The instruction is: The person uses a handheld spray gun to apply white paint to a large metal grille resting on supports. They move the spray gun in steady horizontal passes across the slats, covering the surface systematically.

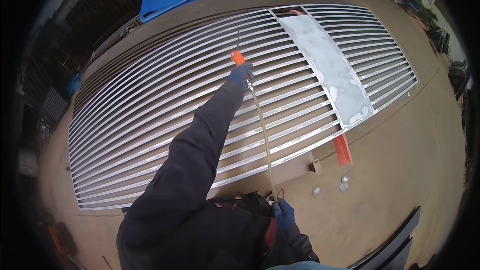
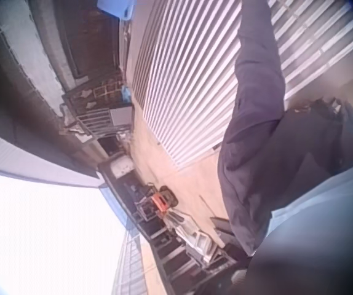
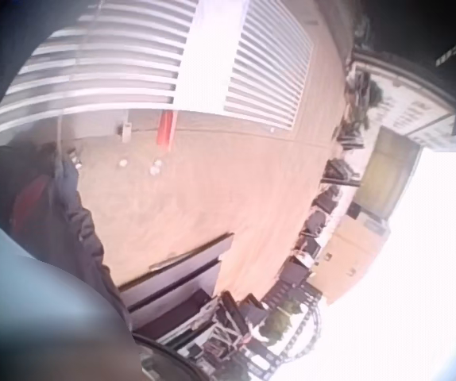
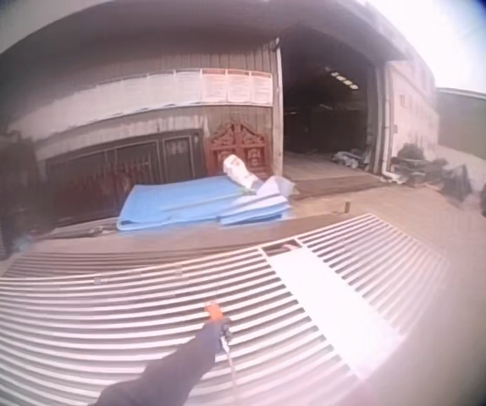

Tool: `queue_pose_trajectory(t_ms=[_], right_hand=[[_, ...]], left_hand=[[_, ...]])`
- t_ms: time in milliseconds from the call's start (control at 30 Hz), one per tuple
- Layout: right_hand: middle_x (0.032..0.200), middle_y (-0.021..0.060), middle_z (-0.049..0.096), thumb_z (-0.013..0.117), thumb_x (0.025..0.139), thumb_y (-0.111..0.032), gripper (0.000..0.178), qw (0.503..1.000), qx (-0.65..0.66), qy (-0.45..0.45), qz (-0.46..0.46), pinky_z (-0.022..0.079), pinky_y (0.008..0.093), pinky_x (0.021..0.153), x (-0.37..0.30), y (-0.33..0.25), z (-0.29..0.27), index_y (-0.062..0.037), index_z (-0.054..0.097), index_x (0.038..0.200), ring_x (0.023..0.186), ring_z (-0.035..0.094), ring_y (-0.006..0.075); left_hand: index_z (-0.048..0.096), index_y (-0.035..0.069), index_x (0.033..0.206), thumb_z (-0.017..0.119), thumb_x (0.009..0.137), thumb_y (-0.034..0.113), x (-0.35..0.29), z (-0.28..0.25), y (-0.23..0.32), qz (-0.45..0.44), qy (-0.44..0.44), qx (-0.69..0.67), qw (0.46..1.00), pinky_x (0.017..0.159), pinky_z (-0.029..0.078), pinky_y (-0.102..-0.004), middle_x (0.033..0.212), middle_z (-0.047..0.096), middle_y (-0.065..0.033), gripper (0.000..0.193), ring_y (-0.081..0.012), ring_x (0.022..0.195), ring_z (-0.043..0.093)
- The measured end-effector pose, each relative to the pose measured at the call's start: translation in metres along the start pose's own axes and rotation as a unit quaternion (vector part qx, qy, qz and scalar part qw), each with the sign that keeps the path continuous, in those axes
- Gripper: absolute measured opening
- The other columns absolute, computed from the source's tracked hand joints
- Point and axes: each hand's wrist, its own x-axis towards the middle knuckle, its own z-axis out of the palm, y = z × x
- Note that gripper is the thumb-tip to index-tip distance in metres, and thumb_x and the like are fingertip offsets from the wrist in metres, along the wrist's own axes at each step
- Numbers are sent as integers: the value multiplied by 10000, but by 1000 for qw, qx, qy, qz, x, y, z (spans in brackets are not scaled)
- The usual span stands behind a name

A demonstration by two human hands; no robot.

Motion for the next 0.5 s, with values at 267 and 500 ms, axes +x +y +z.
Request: queue_pose_trajectory(t_ms=[267,500], right_hand=[[949,130,684,674,896,-236,332,977,-95,-178,-74,527,361,773,57,6,36,-61,624,1173,869,681,260],[1105,138,679,698,889,-294,423,938,-177,-297,-37,532,361,848,63,13,58,-81,605,1243,979,679,274]], left_hand=[[477,137,733,589,907,158,-151,-351,55,185,320,-175,913,465,428,-369,563,433,-12,209,-191,472,459],[505,148,837,596,901,167,-187,-394,60,117,247,-154,949,441,417,-359,593,446,13,112,-180,492,490]])
